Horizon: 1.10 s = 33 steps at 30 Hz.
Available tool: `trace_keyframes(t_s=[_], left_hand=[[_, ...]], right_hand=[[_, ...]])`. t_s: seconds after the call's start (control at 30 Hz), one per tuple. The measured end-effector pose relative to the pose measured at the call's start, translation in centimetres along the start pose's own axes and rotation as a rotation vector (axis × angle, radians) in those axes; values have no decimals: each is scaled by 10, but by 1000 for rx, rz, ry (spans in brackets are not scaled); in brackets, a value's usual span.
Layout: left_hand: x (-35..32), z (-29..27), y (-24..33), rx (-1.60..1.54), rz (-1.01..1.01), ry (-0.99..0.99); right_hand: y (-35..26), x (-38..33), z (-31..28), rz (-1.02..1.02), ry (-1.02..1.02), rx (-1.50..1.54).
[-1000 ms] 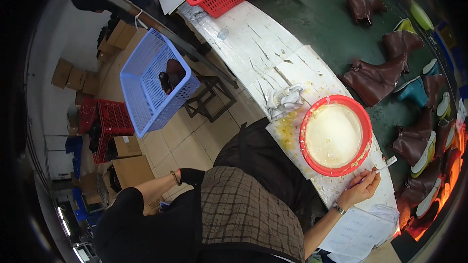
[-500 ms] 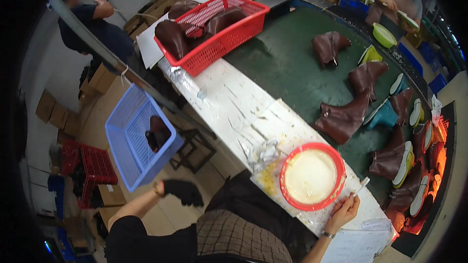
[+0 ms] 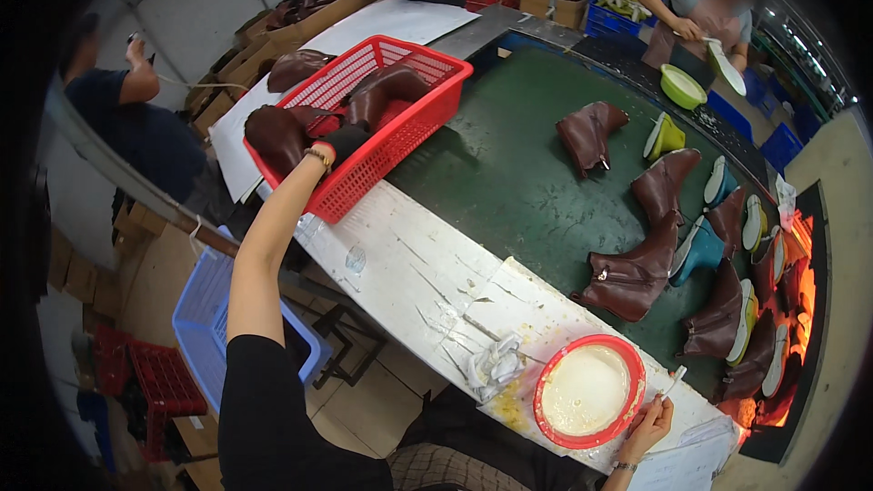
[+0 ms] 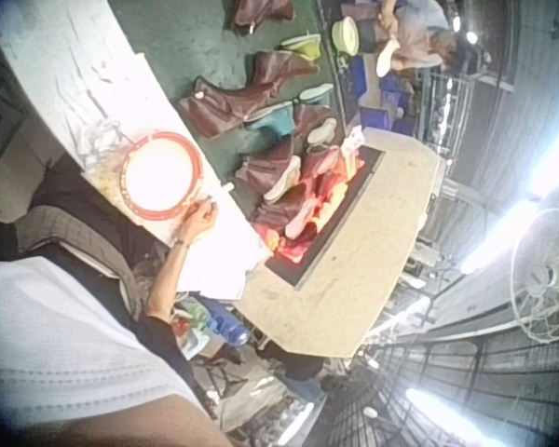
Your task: The recorder is applying a white liquid adhesive to the edges and interior of brown boot uppers using a small brush, then placing the prepared uppers onto a conveyor belt.
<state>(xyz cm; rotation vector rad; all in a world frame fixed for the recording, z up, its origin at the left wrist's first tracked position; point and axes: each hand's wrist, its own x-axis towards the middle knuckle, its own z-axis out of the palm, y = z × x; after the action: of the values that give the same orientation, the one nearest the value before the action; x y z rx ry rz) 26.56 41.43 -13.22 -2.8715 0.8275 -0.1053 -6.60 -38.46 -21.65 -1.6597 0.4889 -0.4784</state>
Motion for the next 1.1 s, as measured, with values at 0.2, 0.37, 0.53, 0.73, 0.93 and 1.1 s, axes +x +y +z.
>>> trace_keyframes(t_s=[0.2,0.37,0.53,0.73,0.93,1.1], left_hand=[[22,-51,49,-19,-339,59],[-19,-145,76,-41,-537,789],[-44,-206,146,-528,-623,1192],[-74,-131,268,-899,-394,843],[-101,-12,328,-1321,-444,450],[-103,-51,325,-779,-593,263]], right_hand=[[-1,2,-6,20,9,4],[2,4,-9,30,-3,60],[4,0,-18,40,-7,89],[-11,-1,-22,87,-75,133],[-63,-9,-18,-342,-120,-240],[-108,-41,-20,-342,-198,-424]])
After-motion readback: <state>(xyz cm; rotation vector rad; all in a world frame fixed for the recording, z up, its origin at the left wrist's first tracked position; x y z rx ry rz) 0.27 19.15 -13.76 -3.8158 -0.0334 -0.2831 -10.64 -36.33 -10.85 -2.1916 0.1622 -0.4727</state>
